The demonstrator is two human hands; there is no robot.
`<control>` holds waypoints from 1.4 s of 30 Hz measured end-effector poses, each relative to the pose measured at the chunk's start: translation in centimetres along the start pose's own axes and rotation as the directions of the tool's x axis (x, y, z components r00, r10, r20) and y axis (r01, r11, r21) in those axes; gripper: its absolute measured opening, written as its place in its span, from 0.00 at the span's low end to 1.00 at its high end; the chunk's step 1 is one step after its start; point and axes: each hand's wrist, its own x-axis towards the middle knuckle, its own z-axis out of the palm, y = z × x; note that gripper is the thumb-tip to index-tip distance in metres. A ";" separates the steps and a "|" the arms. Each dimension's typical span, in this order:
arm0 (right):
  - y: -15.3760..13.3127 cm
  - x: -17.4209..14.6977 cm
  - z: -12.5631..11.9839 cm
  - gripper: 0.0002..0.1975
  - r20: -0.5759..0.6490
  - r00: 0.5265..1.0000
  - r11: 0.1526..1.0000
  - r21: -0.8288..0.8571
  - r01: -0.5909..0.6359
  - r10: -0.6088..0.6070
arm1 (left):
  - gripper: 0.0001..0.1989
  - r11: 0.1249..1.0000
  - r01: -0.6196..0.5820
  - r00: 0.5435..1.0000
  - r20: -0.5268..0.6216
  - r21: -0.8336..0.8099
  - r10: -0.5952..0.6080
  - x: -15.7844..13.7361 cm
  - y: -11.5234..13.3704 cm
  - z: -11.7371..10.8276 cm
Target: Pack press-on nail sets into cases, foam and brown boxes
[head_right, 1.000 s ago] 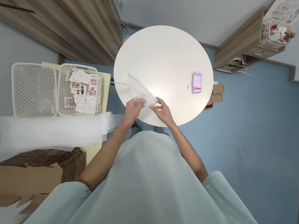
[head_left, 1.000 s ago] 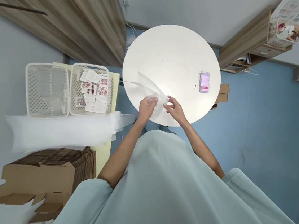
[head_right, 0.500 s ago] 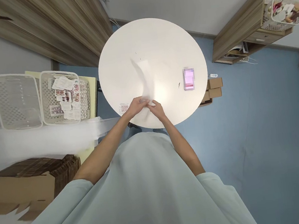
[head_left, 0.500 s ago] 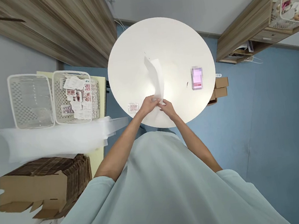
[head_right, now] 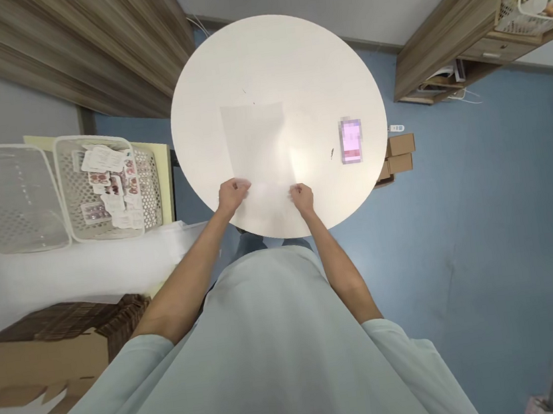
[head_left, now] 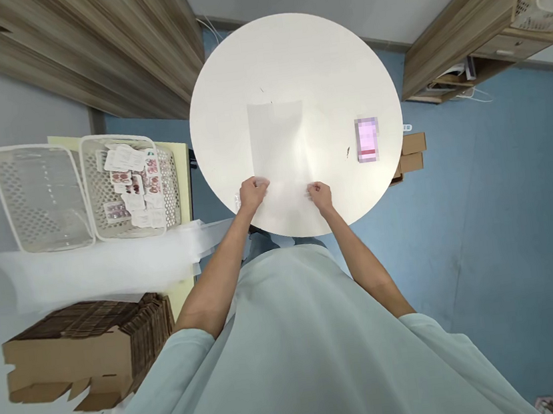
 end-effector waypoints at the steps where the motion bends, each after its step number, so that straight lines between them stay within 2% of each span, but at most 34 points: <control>1: 0.1 0.2 -0.1 0.09 -0.002 1.000 1.000 -0.002 -0.001 0.001 | 0.11 1.000 0.011 1.000 -0.004 0.008 -0.011 0.3 -0.4 -0.3; 3: 0.4 0.6 -0.4 0.10 -0.020 1.000 0.999 -0.038 0.004 -0.005 | 0.12 0.999 0.037 0.999 -0.003 0.012 -0.037 0.9 -1.0 -0.8; 7: 0.7 1.0 -0.8 0.12 -0.084 0.996 0.974 -0.224 0.018 -0.038 | 0.12 0.998 0.040 0.999 -0.037 0.053 -0.038 1.8 -1.7 -1.4; 11: 0.7 1.0 -0.8 0.13 -0.121 0.991 0.944 -0.329 0.020 -0.063 | 0.11 0.993 -0.040 0.995 -0.084 0.107 0.049 2.2 -2.3 -2.7; 14: 0.7 0.7 -0.8 0.12 -0.141 0.987 0.940 -0.339 0.026 -0.078 | 0.12 0.968 -0.163 0.981 -0.070 0.191 0.179 2.1 -3.4 -4.8; 18: 0.9 0.5 -0.7 0.12 -0.145 0.983 0.935 -0.350 0.055 -0.112 | 0.21 0.861 -0.360 0.933 0.145 0.359 0.329 1.5 -5.7 -7.9; 21: 1.0 0.5 -0.8 0.12 -0.167 0.979 0.930 -0.363 0.049 -0.117 | 0.29 0.784 -0.465 0.880 0.312 0.412 0.358 0.7 -7.1 -9.2; 23: 1.1 0.4 -0.9 0.12 -0.192 0.976 0.931 -0.364 0.024 -0.100 | 0.31 0.743 -0.508 0.855 0.363 0.436 0.371 0.2 -7.6 -9.3; 28: 1.9 -0.9 -1.2 0.17 -0.235 0.968 0.929 -0.371 -0.010 -0.083 | 0.32 0.664 -0.552 0.833 0.371 0.505 0.411 -0.7 -7.5 -8.6; 33: 3.7 -2.6 -1.2 0.17 -0.253 0.965 0.938 -0.347 -0.024 -0.069 | 0.35 0.580 -0.590 0.806 0.376 0.561 0.457 -1.2 -5.3 -6.9; 38: 5.0 -3.2 -1.4 0.11 -0.267 0.963 0.955 -0.294 -0.036 -0.046 | 0.35 0.506 -0.680 0.732 0.448 0.531 0.513 -0.5 -2.3 -3.2; 42: 5.4 -3.2 -2.1 0.09 -0.281 0.959 0.962 -0.268 -0.051 -0.028 | 0.34 0.507 -0.691 0.723 0.490 0.516 0.487 0.1 -1.4 0.0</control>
